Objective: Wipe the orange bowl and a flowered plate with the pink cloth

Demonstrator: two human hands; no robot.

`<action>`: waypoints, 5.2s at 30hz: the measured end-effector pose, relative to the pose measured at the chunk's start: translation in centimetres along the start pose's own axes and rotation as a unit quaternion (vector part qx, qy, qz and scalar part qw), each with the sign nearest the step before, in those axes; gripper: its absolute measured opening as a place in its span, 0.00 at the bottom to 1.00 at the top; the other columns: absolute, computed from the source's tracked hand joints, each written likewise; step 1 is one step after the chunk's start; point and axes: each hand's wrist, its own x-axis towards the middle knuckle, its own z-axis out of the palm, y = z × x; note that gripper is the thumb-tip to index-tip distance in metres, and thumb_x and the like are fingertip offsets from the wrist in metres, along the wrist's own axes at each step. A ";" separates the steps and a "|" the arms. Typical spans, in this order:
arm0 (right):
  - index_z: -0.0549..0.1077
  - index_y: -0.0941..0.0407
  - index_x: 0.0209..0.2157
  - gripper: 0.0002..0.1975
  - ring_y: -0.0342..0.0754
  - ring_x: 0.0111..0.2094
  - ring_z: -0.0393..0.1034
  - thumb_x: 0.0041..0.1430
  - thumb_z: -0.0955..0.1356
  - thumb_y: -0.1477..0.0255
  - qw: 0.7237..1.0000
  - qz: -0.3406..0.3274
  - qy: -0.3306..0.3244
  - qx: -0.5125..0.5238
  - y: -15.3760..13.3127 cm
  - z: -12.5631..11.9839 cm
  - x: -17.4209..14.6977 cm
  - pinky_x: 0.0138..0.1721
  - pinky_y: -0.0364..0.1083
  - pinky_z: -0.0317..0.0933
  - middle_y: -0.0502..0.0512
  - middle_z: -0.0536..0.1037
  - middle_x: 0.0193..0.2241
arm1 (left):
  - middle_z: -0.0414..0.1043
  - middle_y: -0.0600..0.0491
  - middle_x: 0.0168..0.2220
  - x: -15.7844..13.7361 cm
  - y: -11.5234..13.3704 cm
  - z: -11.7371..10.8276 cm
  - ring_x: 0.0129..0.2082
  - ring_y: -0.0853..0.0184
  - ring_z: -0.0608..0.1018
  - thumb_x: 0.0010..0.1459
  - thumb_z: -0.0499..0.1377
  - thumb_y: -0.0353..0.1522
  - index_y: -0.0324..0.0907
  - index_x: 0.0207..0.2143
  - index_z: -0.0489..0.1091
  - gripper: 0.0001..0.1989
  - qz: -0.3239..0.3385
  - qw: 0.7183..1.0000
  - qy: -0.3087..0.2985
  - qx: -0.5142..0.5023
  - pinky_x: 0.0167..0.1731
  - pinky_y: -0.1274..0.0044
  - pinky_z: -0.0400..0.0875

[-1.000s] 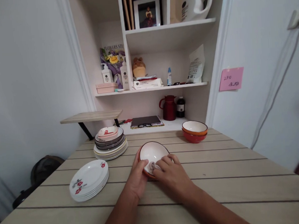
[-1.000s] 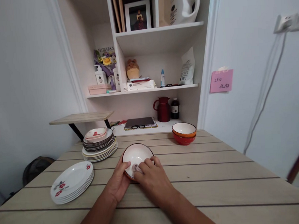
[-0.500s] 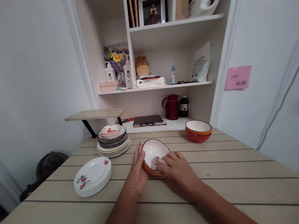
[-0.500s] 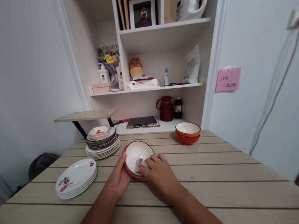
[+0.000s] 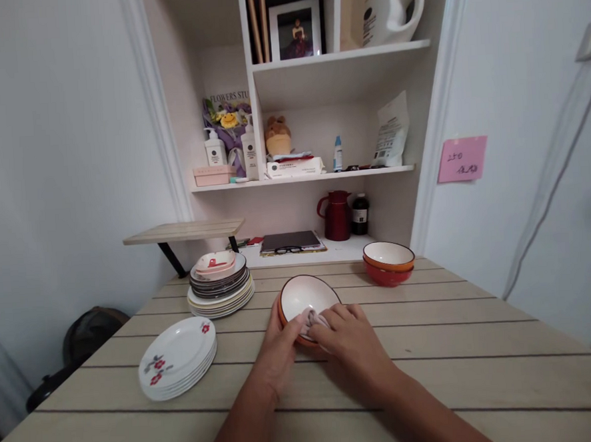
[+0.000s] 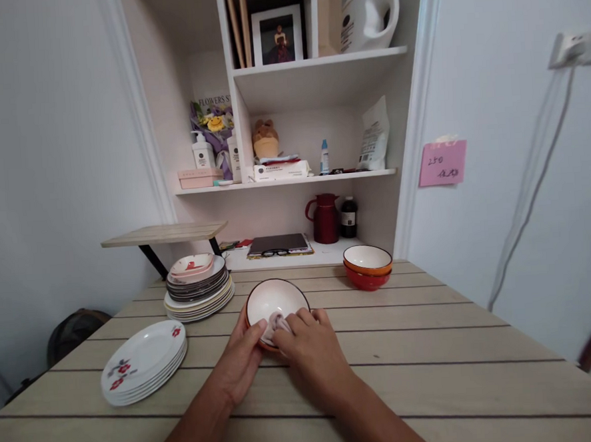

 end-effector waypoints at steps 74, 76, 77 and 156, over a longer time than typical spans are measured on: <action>0.65 0.47 0.65 0.38 0.63 0.64 0.63 0.58 0.74 0.48 0.895 0.123 -0.098 0.417 2.6 -1.9 -0.7 0.62 0.64 0.57 0.63 0.68 0.65 | 0.81 0.43 0.52 0.7 -0.6 -2.6 0.53 0.50 0.81 0.54 0.70 0.37 0.42 0.60 0.72 0.31 -0.049 0.996 -0.077 0.003 0.56 0.63 0.72; 0.62 0.46 0.67 0.35 0.61 0.65 0.62 0.65 0.68 0.47 0.834 0.183 -0.043 0.519 3.2 -1.9 -0.8 0.62 0.61 0.59 0.62 0.65 0.67 | 0.81 0.42 0.53 0.7 -0.7 -2.8 0.53 0.49 0.80 0.54 0.70 0.38 0.41 0.58 0.74 0.29 -0.059 0.995 -0.078 -0.013 0.57 0.61 0.71; 0.61 0.45 0.67 0.32 0.59 0.66 0.62 0.67 0.65 0.47 0.807 0.214 0.001 0.551 3.6 -1.9 -0.7 0.63 0.61 0.59 0.61 0.65 0.67 | 0.81 0.41 0.53 0.8 -0.8 -2.9 0.54 0.49 0.80 0.54 0.70 0.38 0.40 0.56 0.75 0.28 -0.063 0.995 -0.079 -0.021 0.58 0.60 0.71; 0.59 0.40 0.68 0.49 0.53 0.38 0.74 0.45 0.76 0.71 0.468 0.467 0.030 0.749 1.9 -1.0 -0.7 0.37 0.49 0.65 0.50 0.81 0.42 | 0.78 0.51 0.41 1.0 -4.5 -1.8 0.38 0.62 0.77 0.69 0.57 0.27 0.43 0.46 0.73 0.06 0.449 0.430 -0.170 0.765 0.45 0.67 0.76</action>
